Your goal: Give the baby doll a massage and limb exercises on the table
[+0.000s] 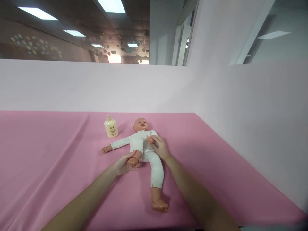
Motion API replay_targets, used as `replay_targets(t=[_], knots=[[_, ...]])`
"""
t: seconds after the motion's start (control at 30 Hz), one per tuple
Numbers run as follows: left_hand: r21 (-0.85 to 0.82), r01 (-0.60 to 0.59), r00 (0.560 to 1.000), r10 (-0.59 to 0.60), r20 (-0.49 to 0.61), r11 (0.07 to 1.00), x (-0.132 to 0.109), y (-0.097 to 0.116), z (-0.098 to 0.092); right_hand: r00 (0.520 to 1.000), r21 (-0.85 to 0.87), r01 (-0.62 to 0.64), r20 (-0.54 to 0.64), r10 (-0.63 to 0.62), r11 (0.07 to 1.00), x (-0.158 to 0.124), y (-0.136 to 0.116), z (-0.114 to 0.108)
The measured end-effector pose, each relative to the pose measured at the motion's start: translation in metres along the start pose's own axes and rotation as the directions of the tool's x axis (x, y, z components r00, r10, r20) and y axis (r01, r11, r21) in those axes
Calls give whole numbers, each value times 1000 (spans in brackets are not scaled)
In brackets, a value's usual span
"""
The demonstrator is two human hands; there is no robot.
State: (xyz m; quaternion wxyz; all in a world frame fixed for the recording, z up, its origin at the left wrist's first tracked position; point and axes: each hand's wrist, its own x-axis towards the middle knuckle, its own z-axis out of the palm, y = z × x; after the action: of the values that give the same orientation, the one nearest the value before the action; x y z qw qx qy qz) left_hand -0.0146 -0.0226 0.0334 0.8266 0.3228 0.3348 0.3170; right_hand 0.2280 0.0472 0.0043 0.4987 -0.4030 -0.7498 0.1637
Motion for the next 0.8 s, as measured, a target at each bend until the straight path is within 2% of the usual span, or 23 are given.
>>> replay_targets(t=[0.07,0.13,0.2,0.27,0.33,0.4,0.5,0.63,0.7,0.73,0.8], knots=[[30,7,996,-10,93,1000,0,-6,-12,986,153,-119,-100,135,981,3,3,-3],[164,83,967,-119,227,983,-2,-10,-24,948,335,-163,-208,242,928,8,7,-9],[346,187,896,-304,324,919,-6,-12,-30,894,455,-137,-326,308,880,13,13,-16],[466,246,813,-443,377,850,-9,-12,-30,829,501,-138,-413,376,854,16,21,-22],[541,249,732,-522,437,803,-11,-11,-27,770,551,-199,-424,477,811,16,30,-27],[612,207,662,-570,486,763,-11,-10,-24,713,627,-266,-383,587,732,15,40,-29],[678,112,606,-590,533,727,-5,-10,-21,642,724,-292,-335,690,624,13,52,-29],[660,-1,485,-577,657,751,5,-13,-20,610,778,-270,-317,726,567,14,55,-30],[635,-22,442,-562,699,772,7,-15,-20,612,777,-265,-321,722,571,15,51,-31],[624,-18,431,-557,710,781,8,-15,-21,619,761,-255,-346,705,597,15,48,-31],[587,11,421,-536,731,809,7,-16,-24,657,676,-207,-440,612,707,16,38,-29]])
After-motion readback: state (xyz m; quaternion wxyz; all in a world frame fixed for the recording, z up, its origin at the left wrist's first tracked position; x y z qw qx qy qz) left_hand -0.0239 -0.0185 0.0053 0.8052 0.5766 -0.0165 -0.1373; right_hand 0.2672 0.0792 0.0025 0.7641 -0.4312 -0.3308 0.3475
